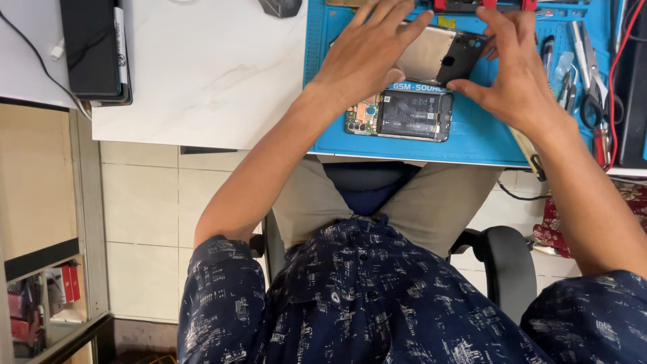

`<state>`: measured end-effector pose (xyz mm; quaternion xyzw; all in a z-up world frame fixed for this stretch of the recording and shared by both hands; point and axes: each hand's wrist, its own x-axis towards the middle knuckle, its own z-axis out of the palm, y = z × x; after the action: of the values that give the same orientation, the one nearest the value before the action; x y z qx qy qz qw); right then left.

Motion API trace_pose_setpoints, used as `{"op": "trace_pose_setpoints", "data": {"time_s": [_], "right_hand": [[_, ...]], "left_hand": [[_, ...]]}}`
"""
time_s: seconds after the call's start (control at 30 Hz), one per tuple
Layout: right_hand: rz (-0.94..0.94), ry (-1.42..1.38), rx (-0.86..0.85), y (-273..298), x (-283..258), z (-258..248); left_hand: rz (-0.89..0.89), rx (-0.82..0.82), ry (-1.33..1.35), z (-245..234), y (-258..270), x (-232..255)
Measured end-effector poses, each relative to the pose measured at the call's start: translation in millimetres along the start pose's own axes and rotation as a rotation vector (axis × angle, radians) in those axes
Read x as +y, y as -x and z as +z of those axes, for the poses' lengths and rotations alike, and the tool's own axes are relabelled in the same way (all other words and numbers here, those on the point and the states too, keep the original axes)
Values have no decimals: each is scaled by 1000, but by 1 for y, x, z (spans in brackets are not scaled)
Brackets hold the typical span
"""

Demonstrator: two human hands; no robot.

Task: The person assembles a smartphone by connecting internal components and placing the back cover onto the chassis. They then use a metal prying tool to press the edges of the device to ensure the casing is securely sealed.

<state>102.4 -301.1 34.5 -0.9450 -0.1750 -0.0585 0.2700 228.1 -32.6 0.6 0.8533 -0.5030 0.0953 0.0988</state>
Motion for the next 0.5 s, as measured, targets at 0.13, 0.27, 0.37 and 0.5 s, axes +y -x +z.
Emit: {"op": "trace_pose_setpoints", "data": {"time_s": [0.13, 0.27, 0.37, 0.5], "right_hand": [[-38, -63, 48, 6, 6, 3], [-62, -144, 201, 9, 2, 6], [-56, -278, 396, 7, -19, 8], [9, -600, 579, 8, -59, 20]], "left_hand": [[72, 64, -18, 8, -7, -7], [-68, 80, 409, 6, -11, -16], [-171, 153, 631, -24, -9, -11], [-326, 440, 1068, -41, 4, 21]]}}
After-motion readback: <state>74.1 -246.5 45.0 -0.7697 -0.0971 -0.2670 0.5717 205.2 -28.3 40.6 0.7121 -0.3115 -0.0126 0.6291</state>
